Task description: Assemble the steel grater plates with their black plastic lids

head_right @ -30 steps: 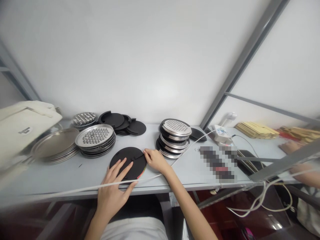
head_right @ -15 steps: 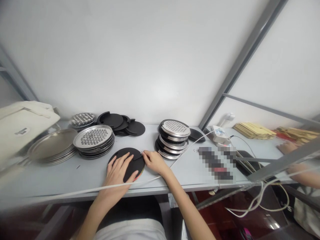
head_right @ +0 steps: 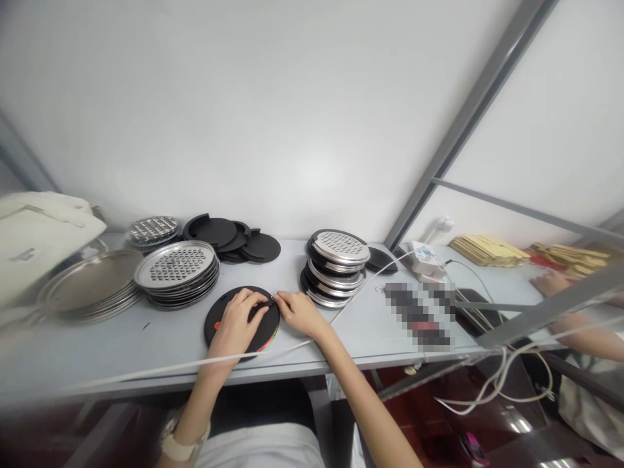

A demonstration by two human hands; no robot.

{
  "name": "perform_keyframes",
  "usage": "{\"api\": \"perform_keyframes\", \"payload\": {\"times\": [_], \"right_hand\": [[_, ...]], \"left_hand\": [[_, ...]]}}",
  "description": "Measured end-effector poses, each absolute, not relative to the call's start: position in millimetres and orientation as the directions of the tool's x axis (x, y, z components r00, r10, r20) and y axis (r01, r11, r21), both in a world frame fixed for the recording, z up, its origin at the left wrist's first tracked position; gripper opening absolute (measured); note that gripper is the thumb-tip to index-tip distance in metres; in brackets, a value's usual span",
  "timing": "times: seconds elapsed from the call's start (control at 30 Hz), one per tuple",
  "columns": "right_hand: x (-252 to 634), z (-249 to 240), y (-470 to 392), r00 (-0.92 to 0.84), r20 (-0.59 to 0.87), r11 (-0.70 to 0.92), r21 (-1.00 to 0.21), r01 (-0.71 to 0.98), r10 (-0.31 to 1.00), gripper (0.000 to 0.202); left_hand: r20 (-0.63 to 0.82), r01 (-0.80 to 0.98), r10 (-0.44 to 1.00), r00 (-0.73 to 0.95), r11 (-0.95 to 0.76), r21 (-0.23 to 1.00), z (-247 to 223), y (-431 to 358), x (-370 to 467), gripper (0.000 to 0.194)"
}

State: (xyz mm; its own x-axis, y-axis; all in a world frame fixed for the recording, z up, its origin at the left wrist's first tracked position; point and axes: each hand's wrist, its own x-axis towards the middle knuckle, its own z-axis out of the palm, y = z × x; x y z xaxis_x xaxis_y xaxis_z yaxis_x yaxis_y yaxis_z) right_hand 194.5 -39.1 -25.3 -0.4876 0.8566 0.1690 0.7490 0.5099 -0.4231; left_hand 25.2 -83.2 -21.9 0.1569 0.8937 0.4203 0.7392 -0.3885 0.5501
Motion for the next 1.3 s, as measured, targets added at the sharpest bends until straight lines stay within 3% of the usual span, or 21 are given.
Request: {"api": "perform_keyframes", "payload": {"times": [0.47, 0.77, 1.3], "right_hand": [[196, -17, -34, -0.550, 0.113, 0.544, -0.405, 0.735, 0.828, 0.037], [194, -11, -37, -0.558, 0.093, 0.543, -0.406, 0.735, 0.825, 0.036], [192, -16, -33, -0.566, 0.085, 0.558, -0.339, 0.758, 0.820, 0.037]], "left_hand": [[0.400, 0.748, 0.906, 0.137, -0.359, 0.558, -25, -80, 29, 0.008], [0.391, 0.669, 0.913, 0.120, -0.365, 0.647, -26, -80, 30, 0.009], [0.367, 0.696, 0.923, 0.112, -0.337, 0.635, -24, -81, 31, 0.010]]}}
